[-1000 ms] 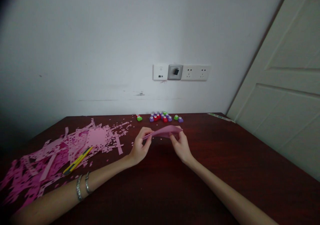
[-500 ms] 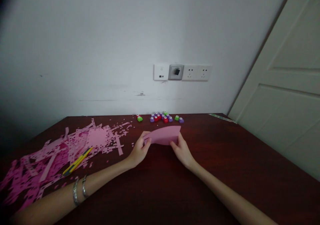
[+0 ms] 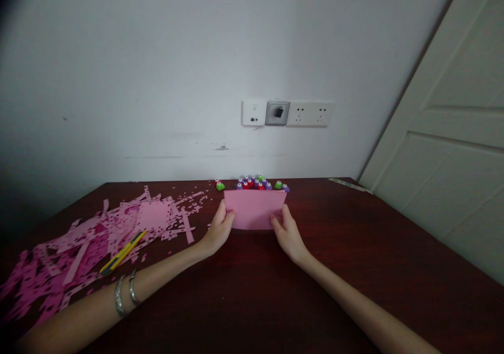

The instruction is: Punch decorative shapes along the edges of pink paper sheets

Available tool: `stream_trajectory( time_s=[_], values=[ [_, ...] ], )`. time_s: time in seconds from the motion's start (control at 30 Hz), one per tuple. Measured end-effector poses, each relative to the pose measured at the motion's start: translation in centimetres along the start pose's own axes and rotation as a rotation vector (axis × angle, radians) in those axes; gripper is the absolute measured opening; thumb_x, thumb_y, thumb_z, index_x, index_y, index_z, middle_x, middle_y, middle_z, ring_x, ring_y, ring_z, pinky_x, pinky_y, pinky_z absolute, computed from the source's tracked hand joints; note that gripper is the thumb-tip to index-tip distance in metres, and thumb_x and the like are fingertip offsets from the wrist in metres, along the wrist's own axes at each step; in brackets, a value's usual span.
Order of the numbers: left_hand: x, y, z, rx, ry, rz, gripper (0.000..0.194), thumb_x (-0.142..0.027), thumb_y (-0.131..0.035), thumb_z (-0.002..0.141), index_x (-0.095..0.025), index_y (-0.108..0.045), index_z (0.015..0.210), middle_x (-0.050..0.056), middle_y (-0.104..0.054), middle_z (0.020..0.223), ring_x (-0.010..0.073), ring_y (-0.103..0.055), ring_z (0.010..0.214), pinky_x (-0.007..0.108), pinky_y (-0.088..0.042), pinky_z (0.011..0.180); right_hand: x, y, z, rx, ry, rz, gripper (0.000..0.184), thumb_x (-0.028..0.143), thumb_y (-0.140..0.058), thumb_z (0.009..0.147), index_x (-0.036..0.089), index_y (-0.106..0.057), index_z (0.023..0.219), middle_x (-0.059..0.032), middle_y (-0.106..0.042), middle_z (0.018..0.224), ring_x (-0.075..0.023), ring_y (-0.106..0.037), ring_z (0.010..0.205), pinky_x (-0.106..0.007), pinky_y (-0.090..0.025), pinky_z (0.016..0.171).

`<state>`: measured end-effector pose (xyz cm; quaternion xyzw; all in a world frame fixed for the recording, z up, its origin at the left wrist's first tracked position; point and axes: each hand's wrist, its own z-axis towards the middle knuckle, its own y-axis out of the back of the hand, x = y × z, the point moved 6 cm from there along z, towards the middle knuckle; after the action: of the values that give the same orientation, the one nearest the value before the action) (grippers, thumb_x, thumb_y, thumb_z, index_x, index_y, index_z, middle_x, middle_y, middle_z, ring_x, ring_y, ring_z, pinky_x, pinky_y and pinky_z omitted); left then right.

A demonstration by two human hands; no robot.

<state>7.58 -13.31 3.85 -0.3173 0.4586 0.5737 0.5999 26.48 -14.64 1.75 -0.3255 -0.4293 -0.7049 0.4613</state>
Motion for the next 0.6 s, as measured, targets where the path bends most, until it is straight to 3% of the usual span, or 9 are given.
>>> stream_trajectory(
  time_s=[0.27, 0.43, 0.6],
  values=[
    [1.8, 0.2, -0.2, 0.015, 0.056, 0.126, 0.023, -0.023, -0.035, 0.083, -0.016, -0.042, 0.104, 0.005, -0.054, 0.099, 0.0156, -0.048, 0.096, 0.030, -0.033, 0.090, -0.4, -0.5, -0.9, 0.085, -0.028, -0.129, 0.024, 0.032, -0.039, 0.083, 0.019, -0.046, 0.101, -0.0041, -0.056, 0.089, -0.0195, -0.053, 0.090, -0.033, -0.041, 0.083],
    [0.7, 1.1, 1.2, 0.000, -0.005, 0.254, 0.021, -0.016, -0.036, 0.079, -0.016, -0.047, 0.097, 0.005, -0.054, 0.097, 0.0150, -0.048, 0.092, 0.028, -0.035, 0.085, 0.0, -0.3, -0.3, 0.093, -0.013, -0.137, 0.017, 0.032, -0.043, 0.081, 0.018, -0.052, 0.087, -0.0044, -0.058, 0.083, -0.0205, -0.054, 0.087, -0.034, -0.042, 0.081],
    [1.1, 2.3, 2.3, 0.049, 0.182, 0.320, 0.019, -0.013, -0.039, 0.072, -0.014, -0.050, 0.087, 0.005, -0.058, 0.085, 0.0156, -0.052, 0.076, 0.028, -0.041, 0.071, 0.8, -0.2, 0.2, 0.167, -0.105, 0.061, 0.022, 0.031, -0.053, 0.074, 0.016, -0.056, 0.090, -0.0056, -0.062, 0.084, -0.0184, -0.058, 0.077, -0.032, -0.046, 0.071]
  ],
)
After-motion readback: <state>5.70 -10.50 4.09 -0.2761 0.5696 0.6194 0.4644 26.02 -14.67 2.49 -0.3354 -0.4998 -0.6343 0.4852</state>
